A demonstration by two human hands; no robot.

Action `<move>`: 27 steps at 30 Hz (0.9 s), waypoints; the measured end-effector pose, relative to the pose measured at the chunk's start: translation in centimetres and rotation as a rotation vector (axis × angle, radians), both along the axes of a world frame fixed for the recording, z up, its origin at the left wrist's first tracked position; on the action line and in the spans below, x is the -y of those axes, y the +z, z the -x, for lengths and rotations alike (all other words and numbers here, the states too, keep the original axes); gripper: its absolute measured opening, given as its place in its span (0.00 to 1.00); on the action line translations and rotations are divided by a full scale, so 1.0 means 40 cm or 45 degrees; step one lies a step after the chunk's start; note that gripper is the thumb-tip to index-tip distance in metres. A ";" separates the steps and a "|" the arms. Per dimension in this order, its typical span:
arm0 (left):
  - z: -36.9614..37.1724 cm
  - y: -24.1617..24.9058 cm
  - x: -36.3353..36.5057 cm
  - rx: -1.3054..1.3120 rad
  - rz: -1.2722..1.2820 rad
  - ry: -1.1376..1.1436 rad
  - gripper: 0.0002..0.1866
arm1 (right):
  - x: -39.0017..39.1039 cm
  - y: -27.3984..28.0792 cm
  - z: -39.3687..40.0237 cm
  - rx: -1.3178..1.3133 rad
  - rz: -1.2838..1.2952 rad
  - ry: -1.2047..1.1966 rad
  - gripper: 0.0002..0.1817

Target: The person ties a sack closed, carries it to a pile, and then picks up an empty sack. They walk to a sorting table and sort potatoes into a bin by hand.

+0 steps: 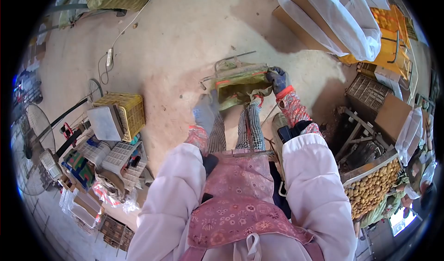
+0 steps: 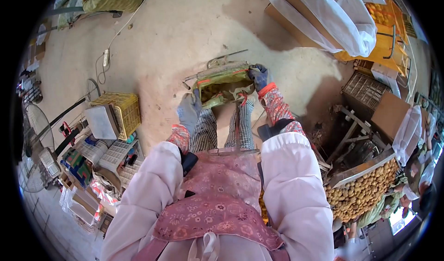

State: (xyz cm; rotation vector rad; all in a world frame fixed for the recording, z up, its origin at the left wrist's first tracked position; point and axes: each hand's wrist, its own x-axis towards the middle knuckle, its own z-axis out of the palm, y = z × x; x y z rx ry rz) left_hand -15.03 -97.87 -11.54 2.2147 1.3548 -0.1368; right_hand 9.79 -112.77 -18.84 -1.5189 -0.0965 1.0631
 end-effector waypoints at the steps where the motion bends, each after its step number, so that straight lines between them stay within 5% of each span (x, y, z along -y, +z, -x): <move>1: 0.010 -0.004 0.019 0.017 0.016 0.018 0.22 | 0.004 0.003 0.006 0.000 0.000 -0.004 0.03; 5: 0.030 0.049 0.015 0.049 0.087 -0.222 0.17 | 0.038 0.062 0.032 0.271 0.288 0.064 0.08; 8: 0.129 -0.036 -0.001 -0.019 0.102 -0.284 0.15 | 0.100 0.065 0.055 0.618 0.485 0.235 0.16; 10: 0.242 -0.126 0.014 -0.143 0.093 -0.158 0.16 | 0.138 0.079 0.081 0.902 1.162 0.317 0.20; 12: 0.290 -0.084 0.056 -0.150 0.206 0.074 0.16 | 0.185 0.057 0.135 0.669 1.381 0.340 0.29; 14: 0.333 -0.080 0.106 -0.177 0.356 0.300 0.16 | 0.307 -0.170 0.223 0.267 1.189 0.020 0.27; 16: 0.390 -0.146 0.165 -0.069 0.993 0.609 0.19 | 0.271 0.038 0.262 0.074 1.162 0.130 0.31; 17: 0.334 -0.035 0.161 -0.029 1.411 0.737 0.17 | 0.314 0.050 0.283 0.073 1.195 0.113 0.31; 21: 0.349 -0.111 0.242 0.337 1.481 0.442 0.14 | 0.450 -0.054 0.346 0.036 1.346 0.416 0.29; 24: 0.345 -0.110 0.284 0.326 1.833 0.625 0.15 | 0.431 0.067 0.358 -0.147 1.383 0.328 0.29; 27: 0.356 -0.135 0.306 0.297 2.143 0.837 0.16 | 0.425 0.081 0.370 0.095 1.517 0.586 0.29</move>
